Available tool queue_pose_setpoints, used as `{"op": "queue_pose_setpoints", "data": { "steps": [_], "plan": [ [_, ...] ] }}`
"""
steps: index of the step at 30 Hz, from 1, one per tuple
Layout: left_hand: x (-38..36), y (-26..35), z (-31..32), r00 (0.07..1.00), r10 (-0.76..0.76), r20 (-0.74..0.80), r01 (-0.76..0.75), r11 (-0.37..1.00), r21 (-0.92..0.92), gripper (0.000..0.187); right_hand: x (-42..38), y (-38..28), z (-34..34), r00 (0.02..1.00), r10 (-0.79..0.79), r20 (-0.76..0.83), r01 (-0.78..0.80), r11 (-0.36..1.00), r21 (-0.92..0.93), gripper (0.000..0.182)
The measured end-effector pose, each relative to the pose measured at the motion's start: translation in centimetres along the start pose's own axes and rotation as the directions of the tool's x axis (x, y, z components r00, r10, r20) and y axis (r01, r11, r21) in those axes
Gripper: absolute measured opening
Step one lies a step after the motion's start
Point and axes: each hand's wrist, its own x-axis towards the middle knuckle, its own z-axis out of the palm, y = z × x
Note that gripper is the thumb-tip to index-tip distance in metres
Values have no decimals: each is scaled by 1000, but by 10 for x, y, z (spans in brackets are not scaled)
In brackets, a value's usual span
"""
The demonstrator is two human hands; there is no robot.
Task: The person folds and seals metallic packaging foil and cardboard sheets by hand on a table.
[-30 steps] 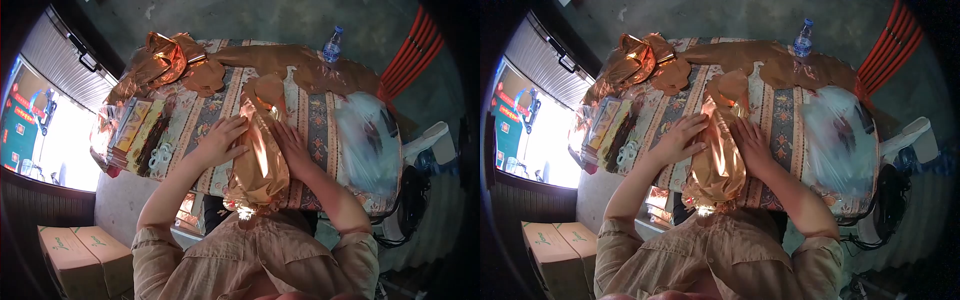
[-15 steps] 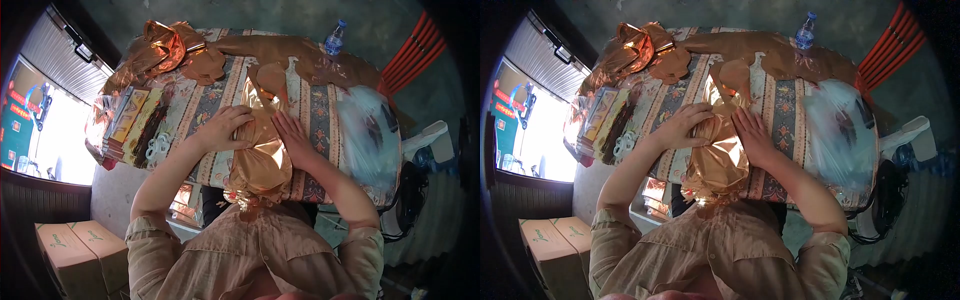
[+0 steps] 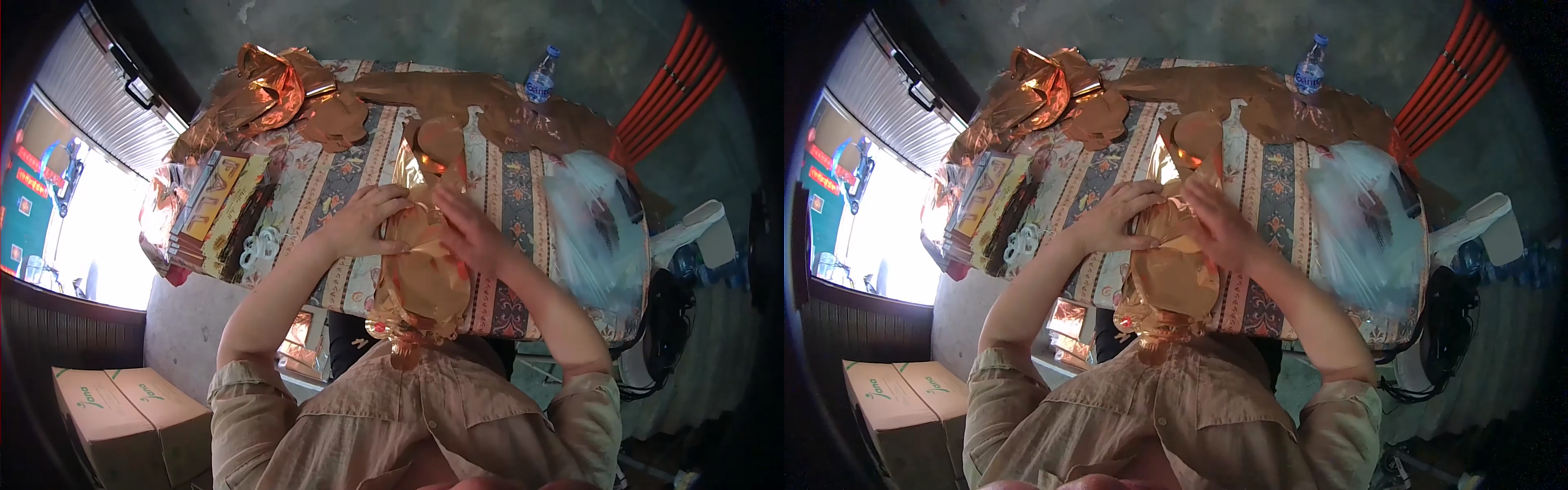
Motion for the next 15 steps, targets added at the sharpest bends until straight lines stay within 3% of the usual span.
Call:
{"op": "queue_pose_setpoints", "data": {
  "steps": [2, 5, 8, 10, 11, 13, 15],
  "plan": [
    [1, -1, -2, 1000, -1, 3, 1, 1000, 10, 73, -1, -7, 6, 986, -12, 168, 39, 987, -157, 65],
    [0, -4, 3, 1000, 14, -16, -14, 1000, -12, 72, -5, -12, 9, 963, 9, 271, 61, 967, -248, 74],
    [6, -10, -2, 987, 57, -147, -66, 996, -56, 57, -6, -12, 10, 963, 14, 271, 71, 950, -304, 75],
    [14, -5, -16, 953, -302, 19, 280, 854, -439, 35, -6, -11, 10, 964, 6, 266, 80, 947, -311, 75],
    [18, -12, -14, 952, -306, 16, 282, 855, -435, 35, -7, -11, 11, 963, 4, 268, 84, 946, -313, 75],
    [31, -31, -8, 954, -102, -282, 34, 971, -237, 22, -7, -8, 15, 966, -7, 259, 95, 940, -327, 75],
    [39, -38, -3, 944, -65, -323, 17, 988, -151, 22, -8, -7, 14, 968, -7, 249, 96, 934, -345, 75]
  ]
}}
